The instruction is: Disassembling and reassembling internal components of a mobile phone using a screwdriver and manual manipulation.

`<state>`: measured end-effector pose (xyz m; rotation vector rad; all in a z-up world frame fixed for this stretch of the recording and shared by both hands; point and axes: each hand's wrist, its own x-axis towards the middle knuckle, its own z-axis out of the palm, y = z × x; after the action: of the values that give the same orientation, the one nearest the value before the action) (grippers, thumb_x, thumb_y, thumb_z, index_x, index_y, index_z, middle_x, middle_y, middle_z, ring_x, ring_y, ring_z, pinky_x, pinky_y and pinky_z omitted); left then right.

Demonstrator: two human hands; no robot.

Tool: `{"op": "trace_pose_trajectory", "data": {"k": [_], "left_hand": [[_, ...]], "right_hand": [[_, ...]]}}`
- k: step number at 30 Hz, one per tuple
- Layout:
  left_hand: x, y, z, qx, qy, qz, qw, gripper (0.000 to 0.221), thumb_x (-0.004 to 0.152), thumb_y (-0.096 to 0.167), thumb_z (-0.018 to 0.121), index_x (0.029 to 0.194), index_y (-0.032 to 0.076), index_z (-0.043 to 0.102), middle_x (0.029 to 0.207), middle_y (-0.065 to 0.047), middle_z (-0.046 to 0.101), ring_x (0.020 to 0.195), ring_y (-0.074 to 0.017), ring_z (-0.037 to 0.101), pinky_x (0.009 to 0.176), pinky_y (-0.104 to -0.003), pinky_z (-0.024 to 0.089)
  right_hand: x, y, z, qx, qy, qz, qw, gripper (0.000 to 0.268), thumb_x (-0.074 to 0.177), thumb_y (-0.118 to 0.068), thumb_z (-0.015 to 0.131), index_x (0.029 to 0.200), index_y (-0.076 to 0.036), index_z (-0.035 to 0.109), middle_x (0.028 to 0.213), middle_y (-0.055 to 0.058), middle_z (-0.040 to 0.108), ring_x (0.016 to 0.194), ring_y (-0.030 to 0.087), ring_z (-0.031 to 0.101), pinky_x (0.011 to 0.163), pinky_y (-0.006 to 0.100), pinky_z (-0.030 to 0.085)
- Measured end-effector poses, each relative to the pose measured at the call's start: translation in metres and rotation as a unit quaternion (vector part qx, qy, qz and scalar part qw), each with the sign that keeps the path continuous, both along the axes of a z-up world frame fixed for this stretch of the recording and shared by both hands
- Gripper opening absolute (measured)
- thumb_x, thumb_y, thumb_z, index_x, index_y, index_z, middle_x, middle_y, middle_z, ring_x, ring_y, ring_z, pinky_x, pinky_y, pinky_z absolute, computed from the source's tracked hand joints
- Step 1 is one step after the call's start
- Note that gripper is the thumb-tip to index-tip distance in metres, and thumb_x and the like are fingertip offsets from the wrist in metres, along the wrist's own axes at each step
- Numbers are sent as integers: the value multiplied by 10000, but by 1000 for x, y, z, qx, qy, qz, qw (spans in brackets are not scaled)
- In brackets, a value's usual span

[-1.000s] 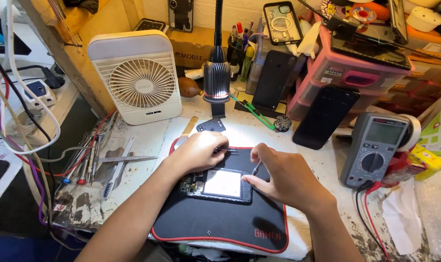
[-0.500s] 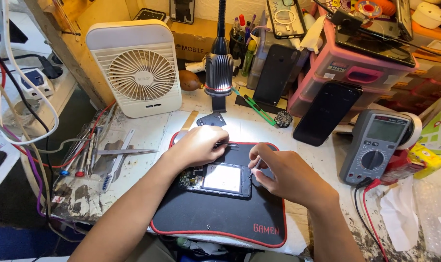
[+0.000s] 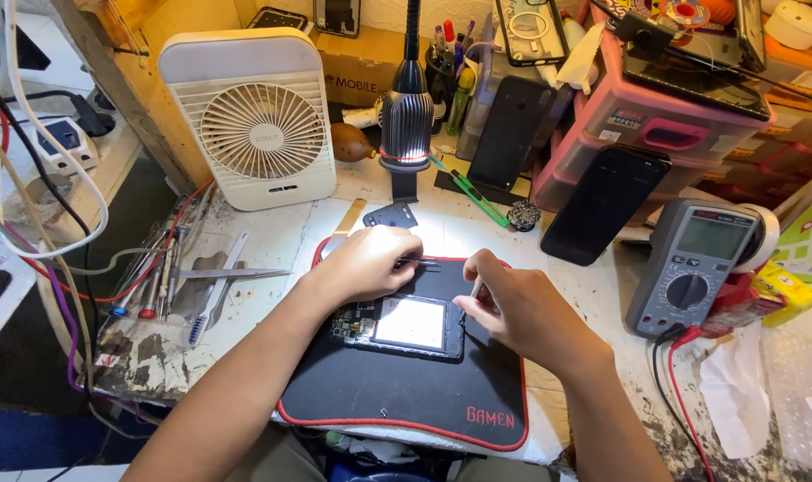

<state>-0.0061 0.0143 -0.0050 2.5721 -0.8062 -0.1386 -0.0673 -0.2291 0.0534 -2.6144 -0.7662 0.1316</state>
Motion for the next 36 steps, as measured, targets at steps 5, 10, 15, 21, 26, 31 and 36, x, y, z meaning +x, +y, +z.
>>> {"op": "trace_pose_trajectory", "data": {"k": [5,10,15,21,26,31,36], "left_hand": [[4,1,-5,0,-12,2,1000,200,903,225,634,1051,108,700,951,-111,733,967,-366,713,849,-486,571],[2,2,-7,-5,-24,-2,1000,190,900,218,633,1043,107,693,945,-113,730,967,-371,711,851,-492,571],[1,3,-3,-8,-18,2,1000,198,903,210,629,1049,96,700,950,-125,735,968,-379,712,852,-485,571],[18,13,-13,-218,-17,71,973,139,979,140,538,1042,74,643,842,-151,686,851,-359,705,780,-448,582],[-1,-5,-5,-373,105,32,921,164,913,207,690,1020,85,669,804,-100,665,809,-231,657,772,-405,569],[-17,-10,14,-346,80,-35,934,206,908,211,751,1037,53,724,789,-167,694,770,-266,664,728,-416,551],[3,20,-2,-165,-72,32,983,131,906,182,696,996,117,764,809,-241,713,832,-444,702,787,-495,569]], "right_hand": [[3,4,-8,4,-12,-6,1000,390,866,-67,758,1178,-171,548,783,125,771,710,282,786,713,369,640],[2,7,-17,-16,-33,-13,999,412,865,-64,760,1200,-173,545,751,106,755,663,240,768,696,335,633],[3,10,-7,-5,-17,-39,999,484,875,-88,742,1279,-178,492,741,90,754,651,239,760,670,345,631],[22,2,-21,260,-77,-87,959,810,942,28,607,1621,-71,176,785,195,668,599,281,655,560,388,559],[32,15,-42,416,-7,-111,903,820,869,98,706,1546,4,253,713,206,679,539,249,680,499,328,618],[36,30,-60,469,-30,-122,874,572,899,27,710,1401,15,437,721,203,744,519,217,743,472,284,654],[31,30,-47,353,-121,-115,920,435,1006,-92,612,1421,10,531,959,266,715,789,340,748,643,402,655]]}}
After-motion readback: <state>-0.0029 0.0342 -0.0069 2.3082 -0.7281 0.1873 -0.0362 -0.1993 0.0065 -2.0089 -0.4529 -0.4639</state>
